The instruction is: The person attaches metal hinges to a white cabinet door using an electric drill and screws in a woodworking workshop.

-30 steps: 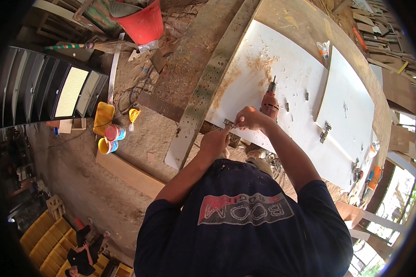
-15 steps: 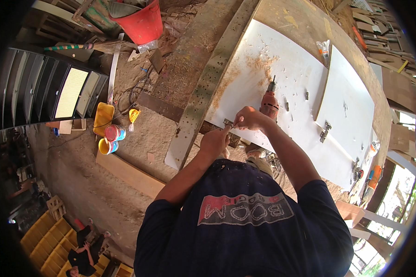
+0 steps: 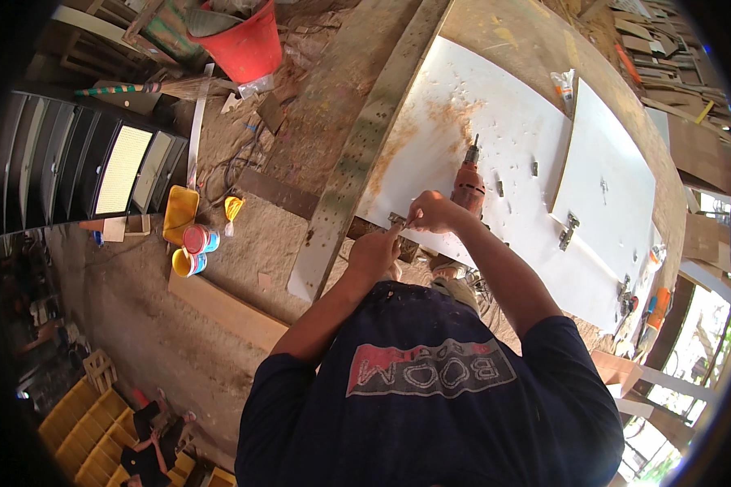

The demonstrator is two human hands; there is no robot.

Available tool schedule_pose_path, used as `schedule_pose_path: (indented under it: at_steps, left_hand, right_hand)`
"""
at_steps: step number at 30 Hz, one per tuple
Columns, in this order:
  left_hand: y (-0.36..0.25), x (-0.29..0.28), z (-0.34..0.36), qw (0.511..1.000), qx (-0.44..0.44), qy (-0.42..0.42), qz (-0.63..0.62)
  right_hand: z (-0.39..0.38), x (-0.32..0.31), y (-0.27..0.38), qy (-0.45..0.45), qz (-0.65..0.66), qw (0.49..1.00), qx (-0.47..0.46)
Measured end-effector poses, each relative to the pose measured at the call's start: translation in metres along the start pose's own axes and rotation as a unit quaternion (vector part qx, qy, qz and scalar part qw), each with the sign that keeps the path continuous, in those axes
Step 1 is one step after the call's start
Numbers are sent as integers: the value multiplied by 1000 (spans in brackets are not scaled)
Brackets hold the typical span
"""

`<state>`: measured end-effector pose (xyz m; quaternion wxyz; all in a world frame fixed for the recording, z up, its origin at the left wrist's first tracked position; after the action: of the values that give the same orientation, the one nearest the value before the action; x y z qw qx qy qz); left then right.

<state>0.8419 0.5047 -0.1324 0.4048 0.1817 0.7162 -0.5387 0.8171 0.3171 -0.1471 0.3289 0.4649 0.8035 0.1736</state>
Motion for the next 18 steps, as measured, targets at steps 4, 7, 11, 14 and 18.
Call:
schedule_pose_path:
  at_steps: [4, 7, 11, 14, 18]
  left_hand:
    - [-1, -2, 0, 1000, -11, 2, -6]
    - [0, -1, 0, 1000, 1, -12, 0]
    - [3, 5, 0, 1000, 1, -6, 5]
    - [2, 2, 3, 1000, 0, -1, 8]
    - [-2, 0, 3, 1000, 14, -9, 13]
  right_hand:
    - [1, 2, 2, -25, -37, 999, -10]
    - [1, 2, 3, -34, -61, 998, -8]
    - [0, 3, 7, -40, -89, 995, -11]
    - [4, 5, 5, -58, -102, 993, -6]
    - [4, 1, 7, -29, -63, 998, -2]
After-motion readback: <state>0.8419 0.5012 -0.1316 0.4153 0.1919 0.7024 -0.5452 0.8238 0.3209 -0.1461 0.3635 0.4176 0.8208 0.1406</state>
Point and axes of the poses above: each hand's wrist, its own z-axis towards the middle knuckle, its own x-axis out of the palm, y = z × x, the point moved 6 cm from there along z, towards the middle knuckle, and after that the axes turned 11 degrees about x, right-handed, at the moved point
